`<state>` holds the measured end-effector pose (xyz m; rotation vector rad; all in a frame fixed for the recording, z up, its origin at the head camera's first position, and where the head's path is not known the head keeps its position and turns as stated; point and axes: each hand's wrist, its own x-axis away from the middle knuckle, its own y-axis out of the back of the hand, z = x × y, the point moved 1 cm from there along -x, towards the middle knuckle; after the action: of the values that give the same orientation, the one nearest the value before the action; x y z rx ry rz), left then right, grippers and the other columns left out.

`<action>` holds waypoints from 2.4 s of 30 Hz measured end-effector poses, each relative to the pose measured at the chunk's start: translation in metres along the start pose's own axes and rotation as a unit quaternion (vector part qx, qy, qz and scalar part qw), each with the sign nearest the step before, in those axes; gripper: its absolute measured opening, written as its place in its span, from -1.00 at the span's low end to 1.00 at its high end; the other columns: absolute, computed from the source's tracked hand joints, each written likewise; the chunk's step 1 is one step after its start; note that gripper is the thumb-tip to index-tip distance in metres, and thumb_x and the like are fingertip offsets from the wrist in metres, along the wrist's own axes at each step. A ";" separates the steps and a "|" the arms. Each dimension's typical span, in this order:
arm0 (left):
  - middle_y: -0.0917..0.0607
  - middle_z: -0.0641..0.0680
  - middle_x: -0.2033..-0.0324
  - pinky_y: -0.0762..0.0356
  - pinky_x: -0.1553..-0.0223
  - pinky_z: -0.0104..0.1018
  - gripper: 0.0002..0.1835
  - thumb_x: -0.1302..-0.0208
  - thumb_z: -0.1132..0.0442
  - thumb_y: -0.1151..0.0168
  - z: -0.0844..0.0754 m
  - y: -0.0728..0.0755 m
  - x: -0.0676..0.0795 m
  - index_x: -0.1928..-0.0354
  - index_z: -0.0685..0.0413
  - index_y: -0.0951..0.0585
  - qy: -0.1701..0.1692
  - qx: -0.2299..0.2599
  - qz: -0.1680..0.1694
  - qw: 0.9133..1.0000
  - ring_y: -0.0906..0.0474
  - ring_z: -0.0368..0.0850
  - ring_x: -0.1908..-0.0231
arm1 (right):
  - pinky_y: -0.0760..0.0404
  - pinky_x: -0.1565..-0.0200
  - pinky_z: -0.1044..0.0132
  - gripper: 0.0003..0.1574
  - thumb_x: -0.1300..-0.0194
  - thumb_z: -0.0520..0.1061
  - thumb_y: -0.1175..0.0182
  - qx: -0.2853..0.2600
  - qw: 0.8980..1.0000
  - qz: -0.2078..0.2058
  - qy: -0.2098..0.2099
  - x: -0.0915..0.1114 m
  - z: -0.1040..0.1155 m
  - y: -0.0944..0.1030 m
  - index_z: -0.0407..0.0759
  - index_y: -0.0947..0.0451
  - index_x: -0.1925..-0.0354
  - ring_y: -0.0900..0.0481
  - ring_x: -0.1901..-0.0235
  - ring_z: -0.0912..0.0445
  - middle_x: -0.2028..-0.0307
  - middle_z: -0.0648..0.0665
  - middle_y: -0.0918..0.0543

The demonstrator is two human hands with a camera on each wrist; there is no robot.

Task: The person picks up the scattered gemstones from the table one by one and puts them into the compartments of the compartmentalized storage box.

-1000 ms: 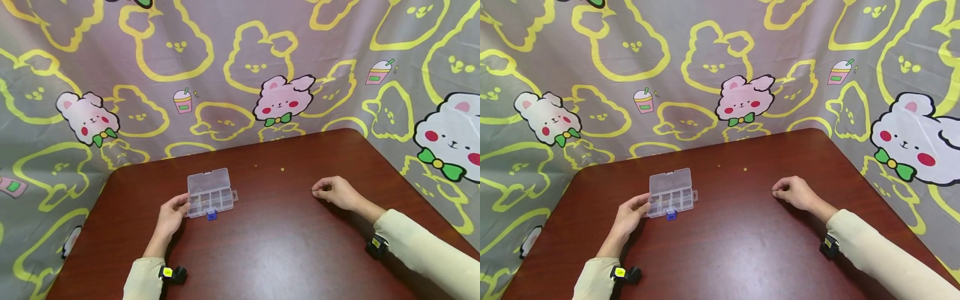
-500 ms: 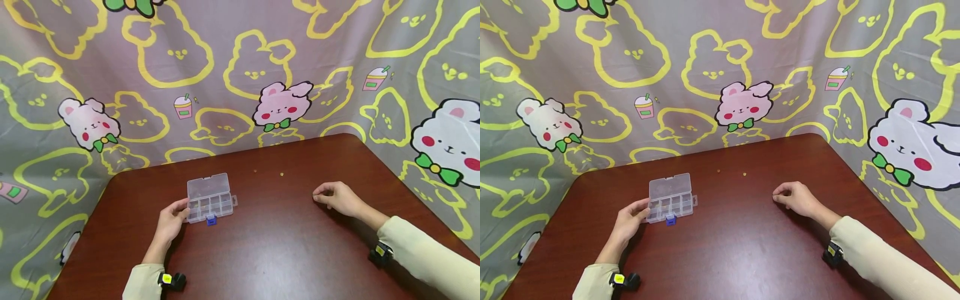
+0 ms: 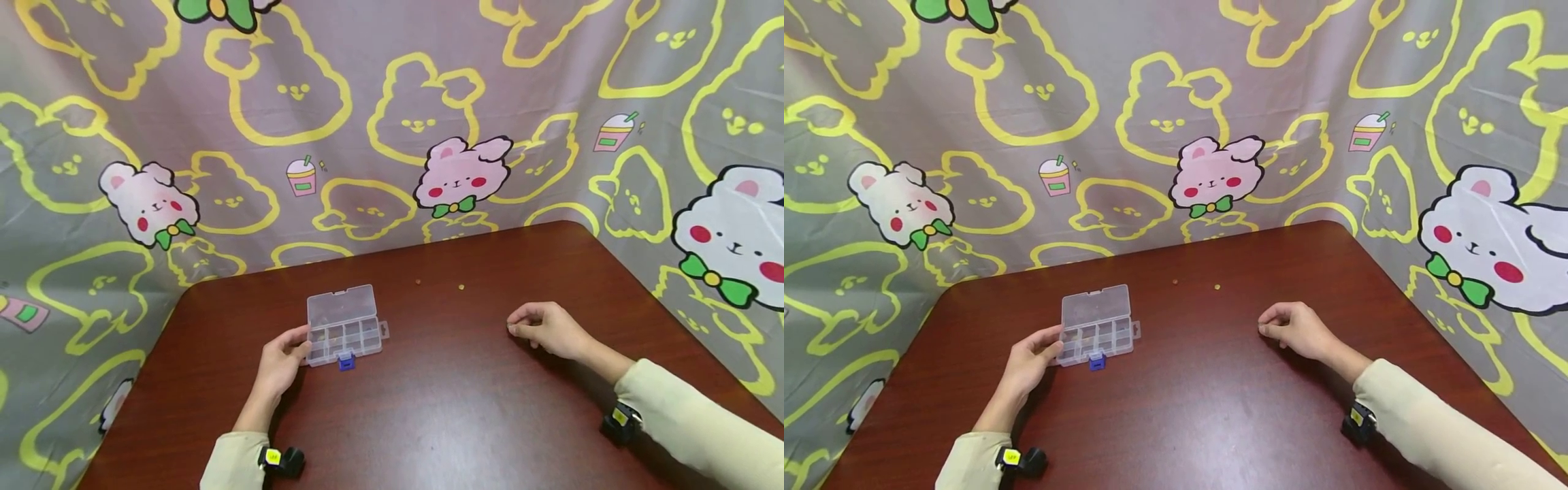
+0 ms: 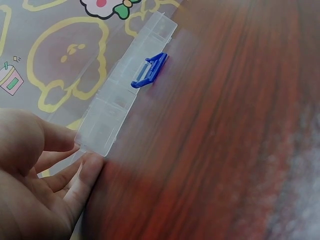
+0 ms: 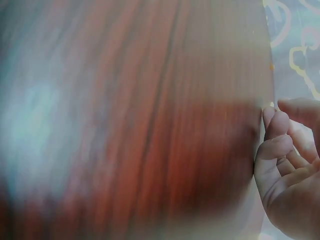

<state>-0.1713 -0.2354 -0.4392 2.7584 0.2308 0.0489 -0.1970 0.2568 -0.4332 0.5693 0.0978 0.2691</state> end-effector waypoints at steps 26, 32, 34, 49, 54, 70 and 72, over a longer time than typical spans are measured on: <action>-0.61 0.39 -0.07 -0.63 0.31 -0.43 -0.62 -0.36 0.51 -0.17 0.003 -0.002 -0.001 -0.20 0.36 -0.57 -0.012 0.017 -0.006 1.000 -0.59 -0.21 0.24 | -0.29 0.75 0.42 -0.88 -0.24 -0.25 -0.37 -0.090 0.994 0.061 0.026 -0.023 0.042 -0.070 -0.23 -0.67 0.22 -0.41 0.67 0.14 0.52 -0.14 -0.60; -0.61 0.38 -0.06 -0.64 0.30 -0.43 -0.62 -0.37 0.50 -0.17 0.003 -0.003 -0.001 -0.21 0.35 -0.57 -0.012 0.023 -0.003 1.000 -0.59 -0.13 0.20 | -0.32 0.73 0.42 -0.89 -0.23 -0.27 -0.38 -0.084 0.992 0.078 0.050 -0.031 0.054 -0.084 -0.23 -0.69 0.24 -0.44 0.66 0.12 0.54 -0.11 -0.60; -0.61 0.38 -0.06 -0.64 0.30 -0.43 -0.63 -0.37 0.50 -0.18 0.003 -0.003 -0.001 -0.20 0.34 -0.58 -0.012 0.025 -0.004 1.000 -0.60 -0.11 0.20 | -0.34 0.72 0.42 -0.90 -0.22 -0.27 -0.39 -0.083 0.992 0.079 0.058 -0.034 0.057 -0.088 -0.23 -0.69 0.24 -0.45 0.67 0.12 0.54 -0.08 -0.61; -0.61 0.38 -0.09 -0.65 0.30 -0.40 -0.63 -0.39 0.47 -0.17 0.010 0.007 0.009 -0.21 0.36 -0.57 0.000 0.003 -0.007 1.000 -0.61 -0.11 0.17 | -0.54 0.69 0.15 -0.84 -0.22 -0.33 -0.37 -0.121 0.981 0.107 0.104 -0.051 0.092 -0.129 -0.35 -0.67 0.19 -0.56 0.62 -0.29 0.45 -0.35 -0.67; -0.63 0.37 -0.05 -0.64 0.30 -0.41 -0.63 -0.38 0.47 -0.18 0.008 0.005 0.003 -0.20 0.33 -0.58 -0.007 0.003 -0.005 1.000 -0.61 -0.11 0.19 | -0.59 0.64 -0.02 -0.82 -0.23 -0.32 -0.37 -0.122 0.980 0.112 0.110 -0.060 0.104 -0.135 -0.37 -0.67 0.18 -0.56 0.60 -0.34 0.44 -0.34 -0.68; -0.63 0.34 -0.07 -0.65 0.30 -0.41 -0.63 -0.38 0.46 -0.18 0.003 0.001 -0.007 -0.21 0.29 -0.59 0.003 0.011 -0.002 1.000 -0.60 -0.01 0.15 | -0.48 0.65 0.32 -0.86 -0.23 -0.33 -0.37 -0.101 0.980 0.109 0.129 -0.079 0.135 -0.160 -0.37 -0.70 0.21 -0.54 0.66 -0.20 0.51 -0.17 -0.68; -0.62 0.35 -0.08 -0.65 0.30 -0.40 -0.62 -0.39 0.46 -0.18 0.002 0.001 -0.007 -0.22 0.30 -0.58 0.005 0.012 0.000 1.000 -0.59 -0.01 0.14 | -0.47 0.65 0.33 -0.87 -0.23 -0.33 -0.37 -0.101 0.980 0.110 0.128 -0.081 0.137 -0.164 -0.37 -0.70 0.21 -0.54 0.65 -0.23 0.50 -0.21 -0.69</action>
<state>-0.1775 -0.2382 -0.4408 2.7819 0.2360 0.0595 -0.2158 0.0310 -0.4064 0.3400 0.2553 0.5610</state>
